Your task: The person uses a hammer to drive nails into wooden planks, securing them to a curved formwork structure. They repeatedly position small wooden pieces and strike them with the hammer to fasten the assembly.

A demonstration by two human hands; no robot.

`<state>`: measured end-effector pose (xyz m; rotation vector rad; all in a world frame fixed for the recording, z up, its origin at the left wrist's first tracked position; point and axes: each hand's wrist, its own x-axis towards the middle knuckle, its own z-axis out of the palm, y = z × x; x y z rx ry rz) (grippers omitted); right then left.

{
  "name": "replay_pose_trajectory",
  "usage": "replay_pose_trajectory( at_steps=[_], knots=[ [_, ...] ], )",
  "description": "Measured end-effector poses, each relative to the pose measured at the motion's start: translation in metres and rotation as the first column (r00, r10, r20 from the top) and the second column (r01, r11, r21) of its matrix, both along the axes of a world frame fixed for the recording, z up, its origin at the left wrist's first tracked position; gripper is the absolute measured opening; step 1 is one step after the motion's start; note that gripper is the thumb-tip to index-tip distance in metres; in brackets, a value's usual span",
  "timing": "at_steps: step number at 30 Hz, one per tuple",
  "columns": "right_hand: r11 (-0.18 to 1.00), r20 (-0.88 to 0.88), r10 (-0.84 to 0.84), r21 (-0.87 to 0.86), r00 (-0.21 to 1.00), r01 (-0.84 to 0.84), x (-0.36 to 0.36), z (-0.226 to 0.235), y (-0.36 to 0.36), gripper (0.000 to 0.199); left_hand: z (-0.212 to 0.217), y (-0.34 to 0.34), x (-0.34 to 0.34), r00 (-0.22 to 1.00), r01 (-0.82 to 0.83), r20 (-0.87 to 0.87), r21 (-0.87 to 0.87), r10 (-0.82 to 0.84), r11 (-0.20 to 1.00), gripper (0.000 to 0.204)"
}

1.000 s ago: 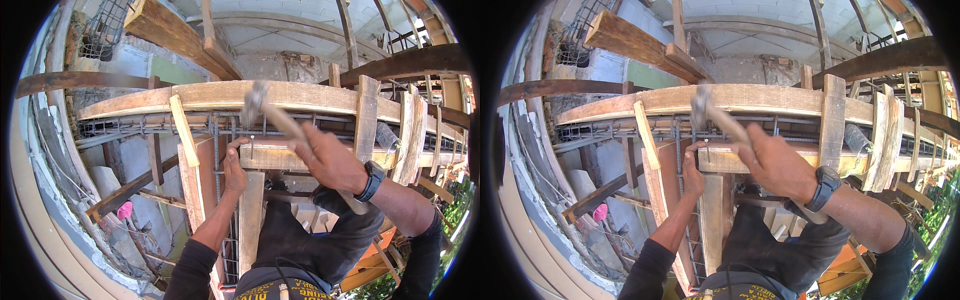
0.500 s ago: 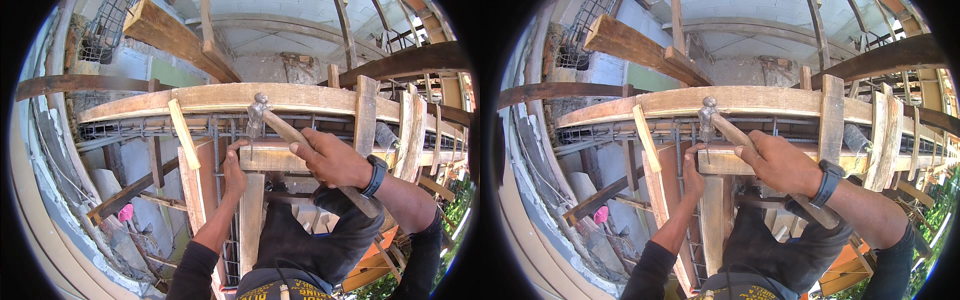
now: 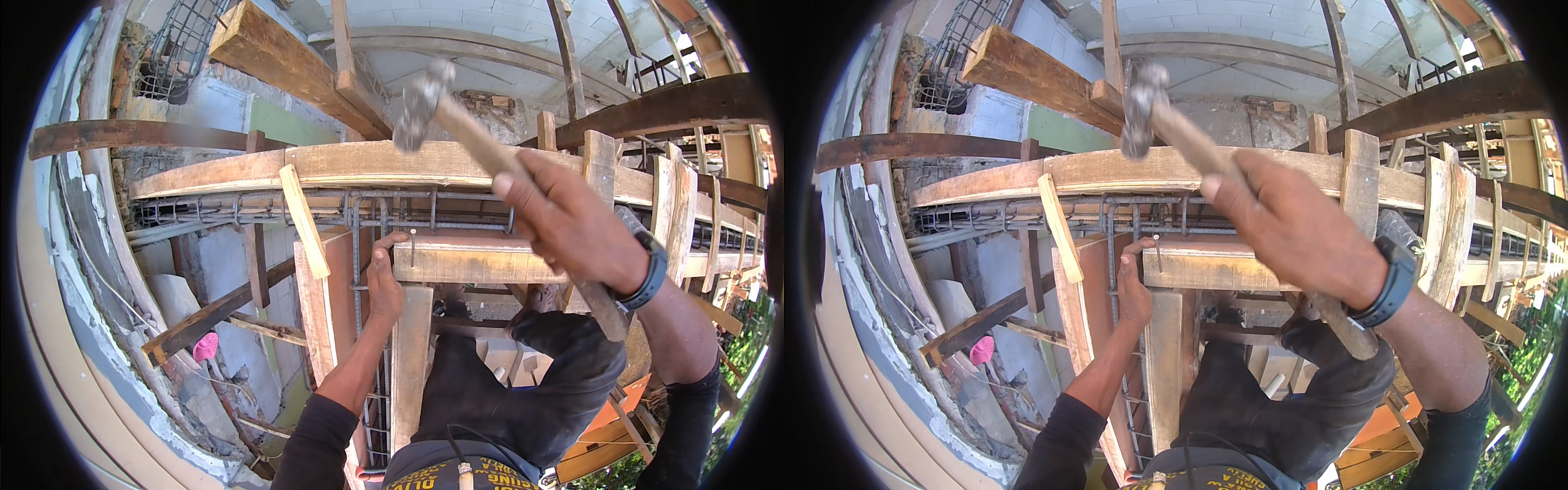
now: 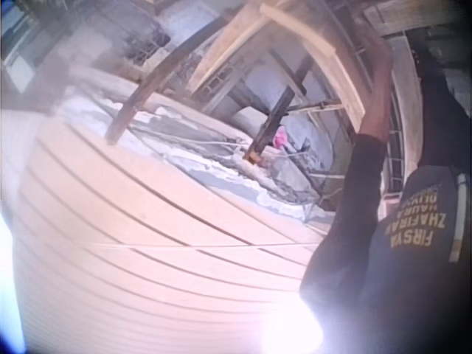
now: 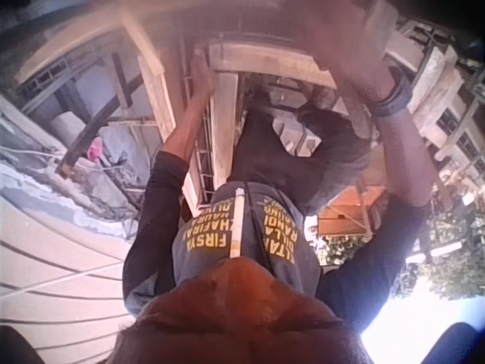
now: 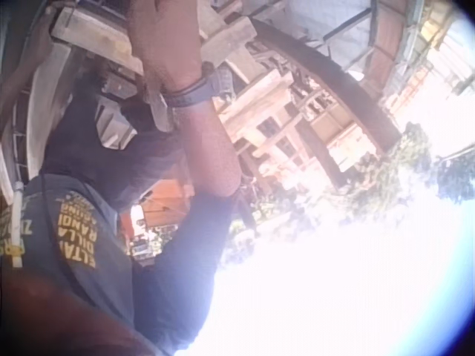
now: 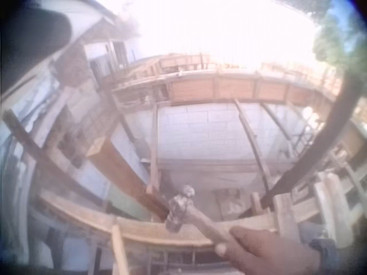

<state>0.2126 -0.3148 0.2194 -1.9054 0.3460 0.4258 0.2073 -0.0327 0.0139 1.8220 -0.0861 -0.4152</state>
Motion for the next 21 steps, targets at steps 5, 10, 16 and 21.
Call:
replay_pose_trajectory(
  at_steps=[5,10,16,21],
  knots=[
    [0.879,0.379,-0.477,0.215,0.793,0.426,0.032,0.014,0.007,0.041,-0.005,0.002,-0.002,1.0,0.008,-0.021,-0.015,-0.009,1.0,0.073],
    [0.986,-0.08,0.15,-0.056,0.985,-0.154,-0.031,-0.053,0.023,0.042,-0.009,0.007,-0.003,0.999,0.004,-0.031,-0.035,-0.005,0.999,0.072],
    [0.929,0.288,-0.356,0.21,0.889,0.304,0.033,0.032,0.005,0.038,-0.005,0.002,-0.005,0.999,-0.01,-0.043,-0.065,0.007,0.998,0.071],
    [0.998,-0.047,0.007,-0.055,0.999,-0.01,-0.024,-0.046,0.032,0.044,-0.013,0.007,-0.003,0.997,-0.012,-0.083,-0.066,0.007,0.998,0.07]
  ],
)
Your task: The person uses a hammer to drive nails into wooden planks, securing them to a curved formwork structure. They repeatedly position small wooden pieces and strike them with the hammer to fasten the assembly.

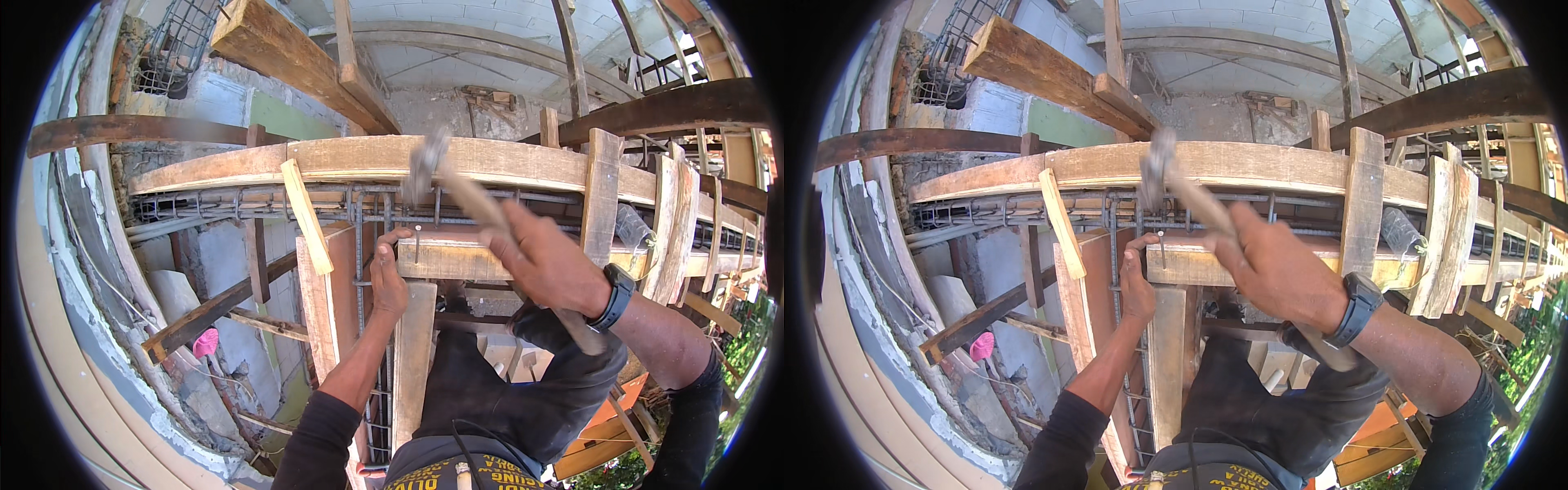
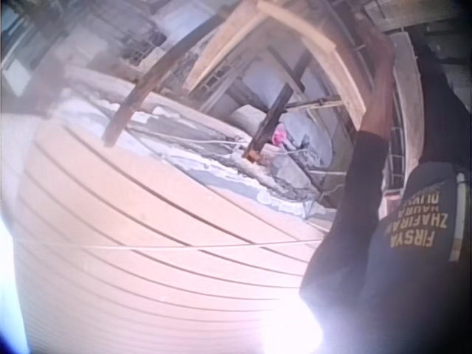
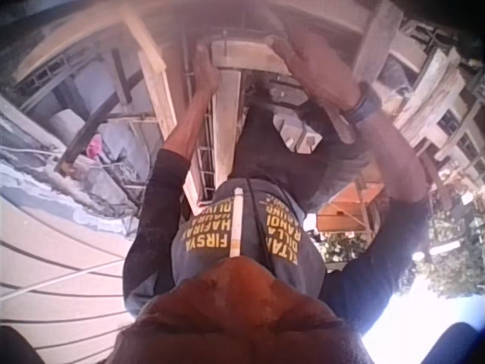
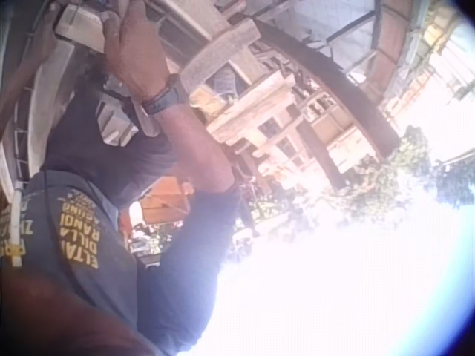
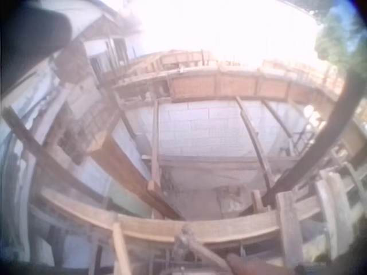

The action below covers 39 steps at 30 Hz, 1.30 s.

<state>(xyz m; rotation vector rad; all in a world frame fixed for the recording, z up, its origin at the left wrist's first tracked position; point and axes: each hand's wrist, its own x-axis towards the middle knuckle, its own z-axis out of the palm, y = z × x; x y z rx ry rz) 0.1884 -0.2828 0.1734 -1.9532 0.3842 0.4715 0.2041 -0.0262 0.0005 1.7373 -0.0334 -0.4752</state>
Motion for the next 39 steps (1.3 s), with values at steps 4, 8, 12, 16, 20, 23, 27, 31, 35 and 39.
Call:
replay_pose_trajectory(
  at_steps=[4,8,12,16,20,23,27,31,35,39],
  knots=[
    [0.981,-0.135,0.191,-0.015,0.972,-0.194,0.02,0.039,-0.033,0.048,0.009,-0.005,0.002,0.999,0.015,0.038,0.029,-0.016,0.999,0.069],
    [0.943,0.378,-0.329,0.184,0.865,0.278,0.062,0.077,-0.04,0.039,0.012,-0.007,0.001,0.998,0.015,0.06,0.027,-0.016,1.0,0.068],
    [0.978,0.293,-0.206,0.028,0.934,0.207,0.02,0.023,-0.007,0.038,0.009,-0.004,0.002,0.999,0.021,0.046,-0.004,-0.021,1.0,0.068],
    [0.777,-0.165,0.625,0.038,0.763,-0.628,-0.039,-0.003,0.014,0.043,-0.007,0.002,0.0,1.0,-0.023,-0.02,-0.108,0.021,0.994,0.068],
    [0.956,-0.062,0.274,0.13,0.96,-0.265,0.005,0.05,-0.002,0.042,-0.002,0.0,-0.003,0.998,-0.015,-0.064,-0.06,0.011,0.998,0.072],
    [0.973,0.144,-0.151,0.198,0.978,0.121,0.046,0.083,-0.028,0.043,0.01,-0.004,0.001,1.0,0.001,0.013,-0.036,-0.001,0.999,0.073],
    [0.885,0.382,-0.464,0.222,0.799,0.409,0.066,0.064,-0.033,0.047,0.006,-0.001,0.0,1.0,0.002,0.016,-0.011,-0.001,1.0,0.072],
    [0.955,-0.343,0.295,0.137,0.892,-0.263,0.014,0.008,-0.013,0.058,0.003,0.0,0.002,1.0,0.01,0.015,0.017,-0.01,1.0,0.071],
    [0.981,-0.251,0.135,0.17,0.958,-0.094,0.045,0.052,-0.044,0.05,0.007,-0.007,0.001,0.999,0.006,0.039,-0.019,-0.006,1.0,0.07],
    [0.942,0.358,-0.329,0.185,0.874,0.279,0.082,0.077,-0.059,0.045,0.012,-0.006,0.0,1.0,-0.002,0.027,-0.006,0.002,1.0,0.07]
  ],
)
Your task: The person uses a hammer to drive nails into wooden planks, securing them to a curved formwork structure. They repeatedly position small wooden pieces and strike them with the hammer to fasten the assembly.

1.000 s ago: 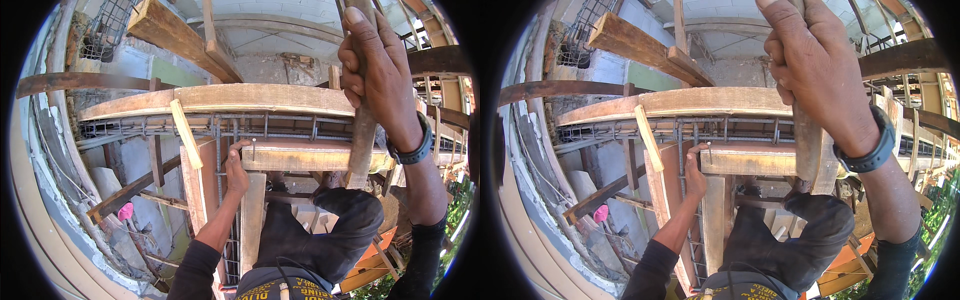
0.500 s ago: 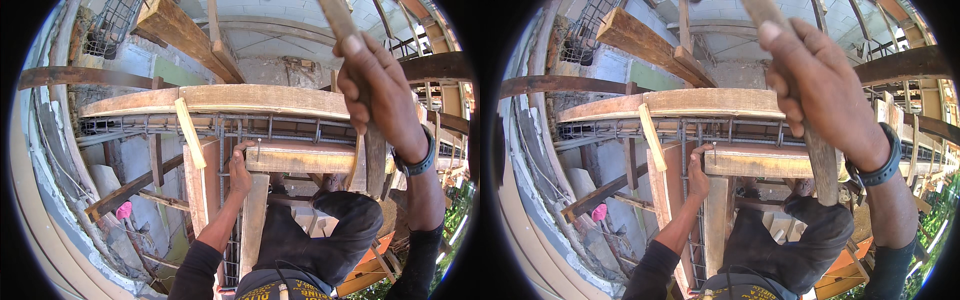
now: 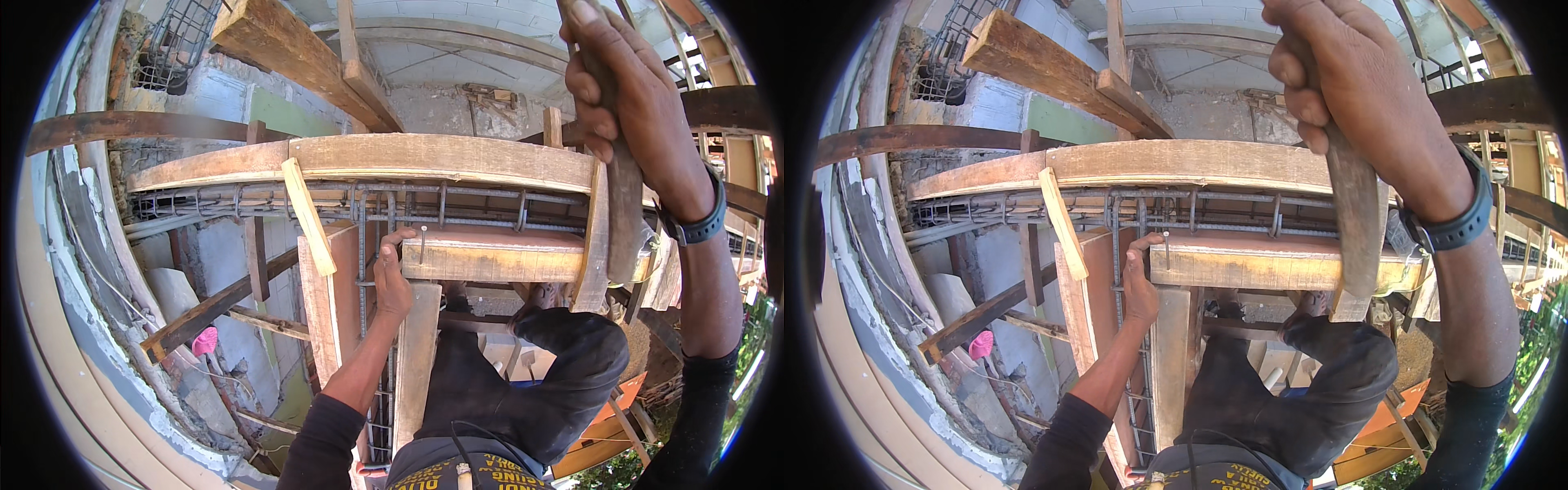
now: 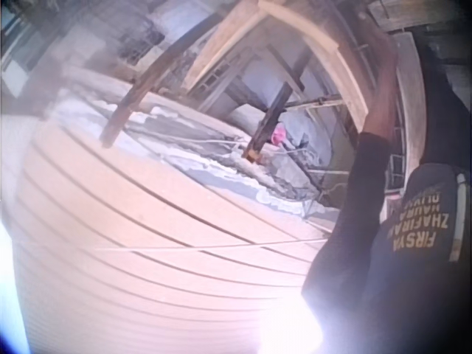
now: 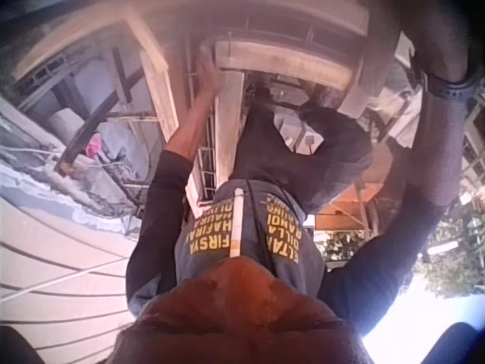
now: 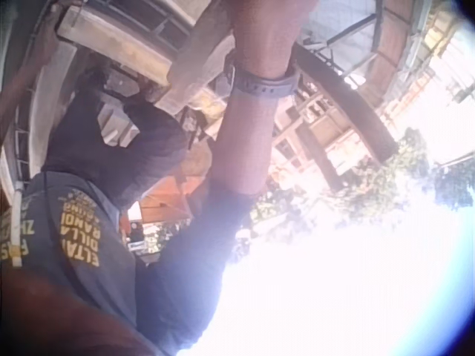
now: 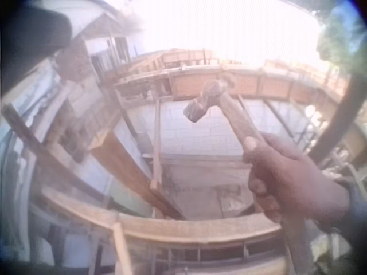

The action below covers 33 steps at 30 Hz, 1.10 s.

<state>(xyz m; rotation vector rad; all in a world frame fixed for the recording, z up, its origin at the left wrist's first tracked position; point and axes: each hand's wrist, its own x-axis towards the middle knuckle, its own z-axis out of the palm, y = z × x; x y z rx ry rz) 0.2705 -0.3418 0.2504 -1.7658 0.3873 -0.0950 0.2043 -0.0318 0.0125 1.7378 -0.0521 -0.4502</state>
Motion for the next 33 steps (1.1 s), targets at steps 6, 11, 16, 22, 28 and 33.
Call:
replay_pose_trajectory(
  at_steps=[6,11,16,22,28,33],
  knots=[
    [0.831,-0.642,0.528,0.254,0.555,-0.495,-0.076,-0.079,0.045,0.047,-0.01,0.003,-0.001,1.0,0.01,0.012,0.016,-0.01,1.0,0.068],
    [0.961,-0.413,0.278,0.117,0.867,-0.252,-0.026,-0.02,0.009,0.044,-0.008,0.002,0.001,1.0,-0.001,0.001,0.015,0.001,1.0,0.069],
    [1.0,-0.115,0.003,0.012,0.993,-0.002,-0.036,-0.048,0.033,0.046,-0.006,0.002,0.002,1.0,-0.002,0.013,0.021,0.002,1.0,0.07],
    [0.918,-0.543,0.389,0.161,0.744,-0.362,-0.081,-0.076,0.042,0.042,-0.01,-0.001,0.0,1.0,-0.019,0.003,-0.012,0.019,1.0,0.072],
    [0.993,-0.249,0.093,0.091,0.964,-0.073,-0.04,-0.044,0.026,0.04,-0.008,0.003,0.0,1.0,0.009,-0.025,-0.005,-0.009,1.0,0.071],
    [0.967,-0.368,0.222,0.201,0.903,-0.156,-0.087,-0.09,0.049,0.044,-0.011,0.005,-0.002,1.0,-0.007,0.013,0.035,0.006,0.999,0.072]
  ],
)
